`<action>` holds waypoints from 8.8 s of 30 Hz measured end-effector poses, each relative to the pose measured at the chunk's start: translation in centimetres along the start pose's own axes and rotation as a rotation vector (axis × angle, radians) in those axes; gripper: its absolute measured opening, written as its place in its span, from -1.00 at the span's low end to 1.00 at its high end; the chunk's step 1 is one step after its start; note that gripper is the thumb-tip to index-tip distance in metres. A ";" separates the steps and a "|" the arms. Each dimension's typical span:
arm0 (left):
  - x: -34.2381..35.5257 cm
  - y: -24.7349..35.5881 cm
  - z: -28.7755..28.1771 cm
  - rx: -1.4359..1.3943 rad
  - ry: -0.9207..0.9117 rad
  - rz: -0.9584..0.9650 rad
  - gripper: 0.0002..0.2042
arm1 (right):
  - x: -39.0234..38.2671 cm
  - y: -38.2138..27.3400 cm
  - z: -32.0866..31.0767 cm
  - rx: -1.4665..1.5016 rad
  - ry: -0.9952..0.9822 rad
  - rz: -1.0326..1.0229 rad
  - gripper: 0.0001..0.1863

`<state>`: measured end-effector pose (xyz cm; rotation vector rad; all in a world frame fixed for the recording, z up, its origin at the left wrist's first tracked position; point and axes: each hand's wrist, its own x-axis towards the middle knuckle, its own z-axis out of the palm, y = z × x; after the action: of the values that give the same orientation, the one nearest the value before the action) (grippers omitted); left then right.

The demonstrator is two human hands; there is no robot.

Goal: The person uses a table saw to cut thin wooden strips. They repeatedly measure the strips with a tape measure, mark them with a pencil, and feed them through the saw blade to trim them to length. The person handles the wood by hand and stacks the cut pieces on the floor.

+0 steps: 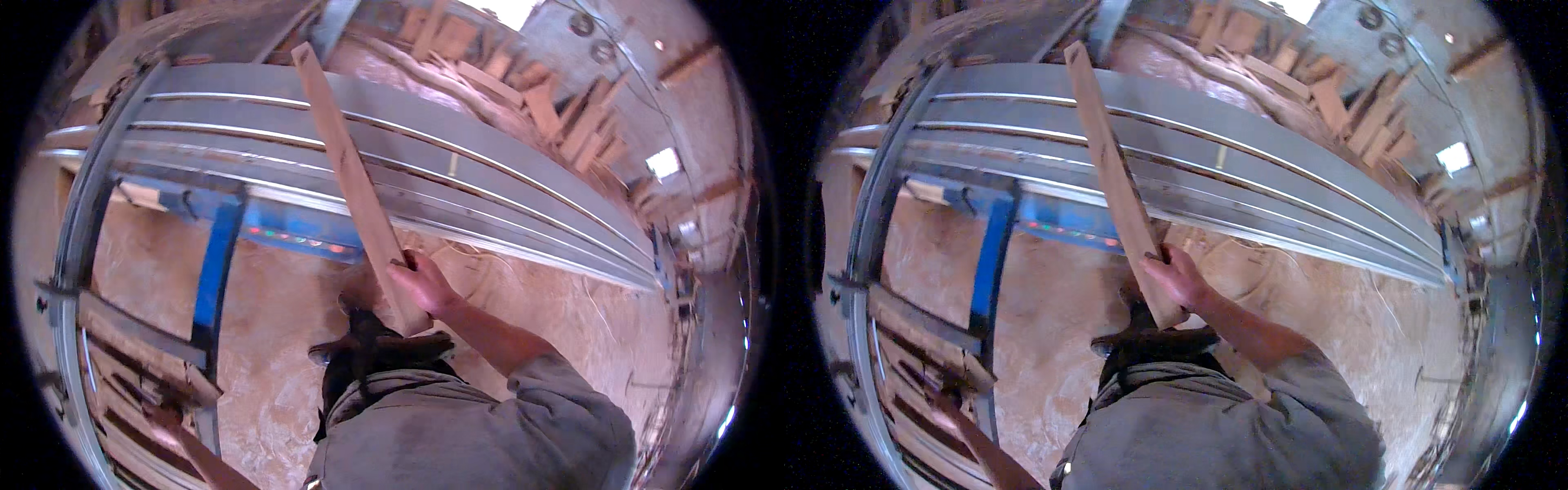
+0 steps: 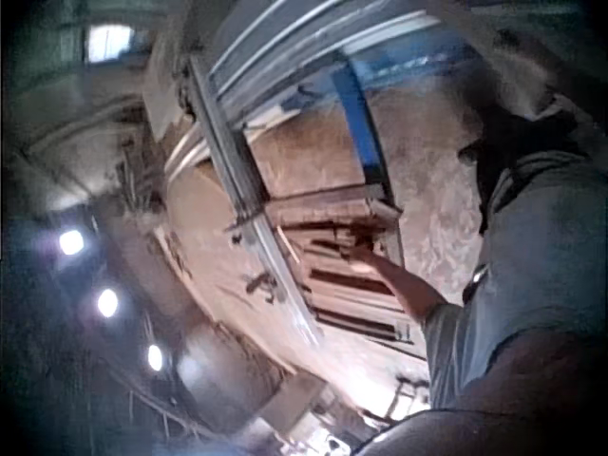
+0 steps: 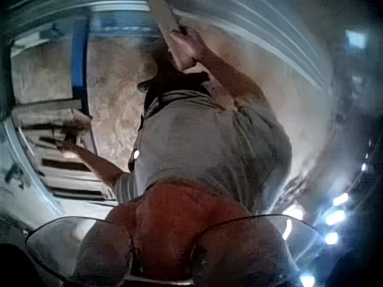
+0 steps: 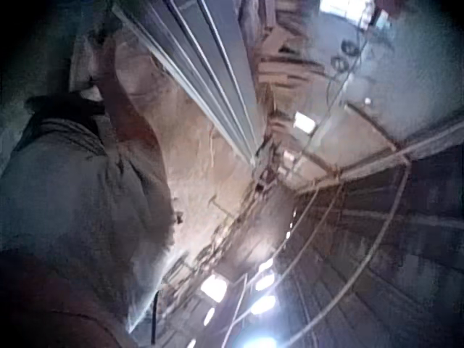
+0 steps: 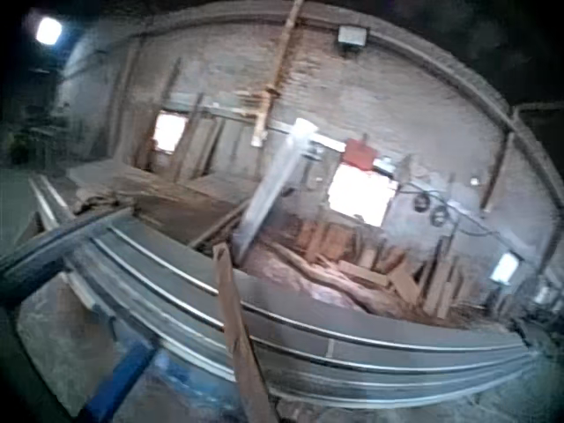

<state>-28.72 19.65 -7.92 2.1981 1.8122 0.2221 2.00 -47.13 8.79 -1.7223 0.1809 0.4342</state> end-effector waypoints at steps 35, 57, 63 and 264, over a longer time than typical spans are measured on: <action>-34.4 7.2 -13.5 -0.023 0.434 0.257 -0.48 | 9.1 -12.6 -22.7 -0.522 0.346 -1.091 -0.60; -52.6 -14.6 -11.9 -0.303 -0.372 -0.435 -0.60 | -17.3 0.3 28.7 -0.781 -1.169 -0.505 -0.91; -51.3 -17.1 -13.1 -0.579 -0.214 -0.607 -0.49 | -19.7 3.5 36.1 -0.621 -1.474 -0.392 -0.94; 23.2 -136.7 -55.2 -1.526 -0.488 -0.822 -0.62 | -121.4 41.6 149.5 -0.658 -1.342 -0.010 -0.50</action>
<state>-168.07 72.35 0.34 0.3733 1.2685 0.5506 -151.71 75.41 -3.76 -1.6675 -1.0308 1.6536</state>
